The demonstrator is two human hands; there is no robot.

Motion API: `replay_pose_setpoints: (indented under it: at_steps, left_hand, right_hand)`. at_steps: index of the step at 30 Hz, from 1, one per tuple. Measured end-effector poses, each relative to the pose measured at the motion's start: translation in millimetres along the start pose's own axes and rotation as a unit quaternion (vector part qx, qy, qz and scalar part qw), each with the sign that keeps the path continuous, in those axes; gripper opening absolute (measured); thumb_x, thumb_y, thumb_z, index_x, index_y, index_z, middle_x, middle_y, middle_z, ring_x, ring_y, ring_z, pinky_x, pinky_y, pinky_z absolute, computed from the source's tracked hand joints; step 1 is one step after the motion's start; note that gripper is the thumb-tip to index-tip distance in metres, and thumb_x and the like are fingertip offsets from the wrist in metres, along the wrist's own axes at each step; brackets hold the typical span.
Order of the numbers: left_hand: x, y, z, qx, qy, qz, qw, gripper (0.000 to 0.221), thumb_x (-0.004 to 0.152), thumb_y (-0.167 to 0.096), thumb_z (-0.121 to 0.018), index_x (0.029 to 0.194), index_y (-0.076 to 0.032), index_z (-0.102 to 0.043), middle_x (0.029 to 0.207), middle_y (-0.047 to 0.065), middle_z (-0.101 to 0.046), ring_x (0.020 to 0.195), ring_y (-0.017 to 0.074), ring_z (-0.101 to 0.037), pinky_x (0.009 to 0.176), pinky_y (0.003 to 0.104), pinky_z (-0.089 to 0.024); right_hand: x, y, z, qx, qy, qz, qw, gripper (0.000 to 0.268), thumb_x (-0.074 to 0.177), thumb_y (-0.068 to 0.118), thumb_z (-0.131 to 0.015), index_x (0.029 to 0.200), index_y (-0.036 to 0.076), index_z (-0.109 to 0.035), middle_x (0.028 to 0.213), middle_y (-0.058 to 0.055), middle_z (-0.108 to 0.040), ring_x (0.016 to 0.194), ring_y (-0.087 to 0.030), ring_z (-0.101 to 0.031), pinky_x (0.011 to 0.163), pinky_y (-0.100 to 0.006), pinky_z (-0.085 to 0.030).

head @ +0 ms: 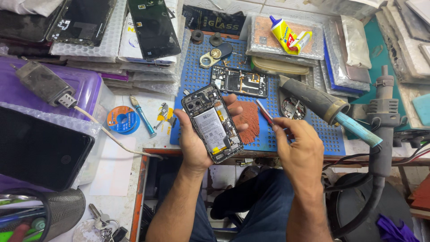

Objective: The person repairs a disassembled smartphone on a cluttered workbench. They use a screwdriver to remove screws from the motherboard area, then use tweezers to lift and adjust internal components and connectors near the battery.

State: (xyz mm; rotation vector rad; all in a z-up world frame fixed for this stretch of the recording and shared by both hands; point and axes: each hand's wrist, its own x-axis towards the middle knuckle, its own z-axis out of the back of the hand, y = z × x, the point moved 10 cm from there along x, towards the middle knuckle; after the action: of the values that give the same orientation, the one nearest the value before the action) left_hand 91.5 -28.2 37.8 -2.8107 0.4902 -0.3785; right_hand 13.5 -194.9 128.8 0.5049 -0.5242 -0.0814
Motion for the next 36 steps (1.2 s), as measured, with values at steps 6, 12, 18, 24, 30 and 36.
replay_pose_setpoints:
  at_steps: [6, 12, 18, 24, 30, 36]
  left_hand:
    - [0.2, -3.0, 1.1, 0.027, -0.010, -0.020, 0.999, 0.103, 0.095, -0.079, -0.037, 0.153, 0.006, -0.041, 0.147, 0.022, -0.055, 0.129, 0.0344, -0.062, 0.101, 0.057, -0.058]
    - [0.1, -1.6, 2.6, 0.011, -0.007, -0.014, 1.000, 0.104, 0.095, -0.080, -0.036, 0.153, 0.006, -0.041, 0.144, 0.022, -0.057, 0.125, 0.0347, -0.064, 0.102, 0.054, -0.059]
    - [-1.7, -3.7, 2.0, 0.022, 0.003, -0.021, 1.000, 0.106, 0.096, -0.081, -0.035, 0.154, 0.008, -0.042, 0.139, 0.024, -0.060, 0.121, 0.0350, -0.067, 0.101, 0.053, -0.060]
    - [-1.2, -3.1, 3.3, 0.022, 0.002, -0.023, 0.999, 0.105, 0.097, -0.081, -0.034, 0.153, 0.007, -0.043, 0.139, 0.023, -0.060, 0.120, 0.0346, -0.067, 0.101, 0.053, -0.060]
    - [-2.0, -6.9, 6.2, 0.053, -0.018, -0.055, 0.997, 0.100, 0.095, -0.079, -0.040, 0.149, 0.005, -0.042, 0.141, 0.020, -0.058, 0.125, 0.0334, -0.064, 0.104, 0.054, -0.058]
    - [-18.2, -7.3, -17.3, 0.142, 0.026, -0.114, 0.983, 0.103, 0.094, -0.081, -0.046, 0.157, 0.001, -0.037, 0.146, 0.016, -0.052, 0.140, 0.0321, -0.053, 0.127, 0.057, -0.041]
  right_hand:
    - [-4.1, 6.6, -24.2, -0.019, -0.012, 0.036, 0.999, 0.013, 0.087, 0.009, -0.081, 0.100, 0.008, -0.076, 0.096, -0.007, -0.074, 0.089, -0.027, -0.069, 0.080, -0.040, -0.054]
    - [-9.6, 10.4, -30.3, -0.036, -0.035, 0.071, 0.996, 0.018, 0.087, 0.008, -0.082, 0.104, 0.010, -0.078, 0.111, -0.006, -0.073, 0.102, -0.026, -0.067, 0.090, -0.038, -0.054]
    - [-13.4, 17.6, -22.2, -0.035, -0.047, 0.077, 0.995, 0.026, 0.085, 0.008, -0.083, 0.110, 0.008, -0.077, 0.115, -0.006, -0.072, 0.108, -0.027, -0.065, 0.093, -0.039, -0.052]
    - [-26.0, 20.1, -13.4, -0.002, -0.062, 0.081, 0.995, 0.022, 0.086, 0.006, -0.082, 0.108, 0.005, -0.076, 0.115, -0.006, -0.072, 0.105, -0.026, -0.066, 0.093, -0.038, -0.053]
    - [-60.8, -6.6, -39.7, 0.368, 0.003, -0.091, 0.925, 0.037, 0.095, 0.012, -0.074, 0.127, 0.000, -0.060, 0.122, -0.014, -0.069, 0.104, -0.020, -0.071, 0.087, -0.034, -0.062]
    - [-89.2, -12.5, -105.2, 0.670, 0.144, -0.253, 0.682, 0.047, 0.101, 0.017, -0.056, 0.140, -0.004, -0.045, 0.119, -0.020, -0.067, 0.098, -0.025, -0.074, 0.083, -0.037, -0.065]
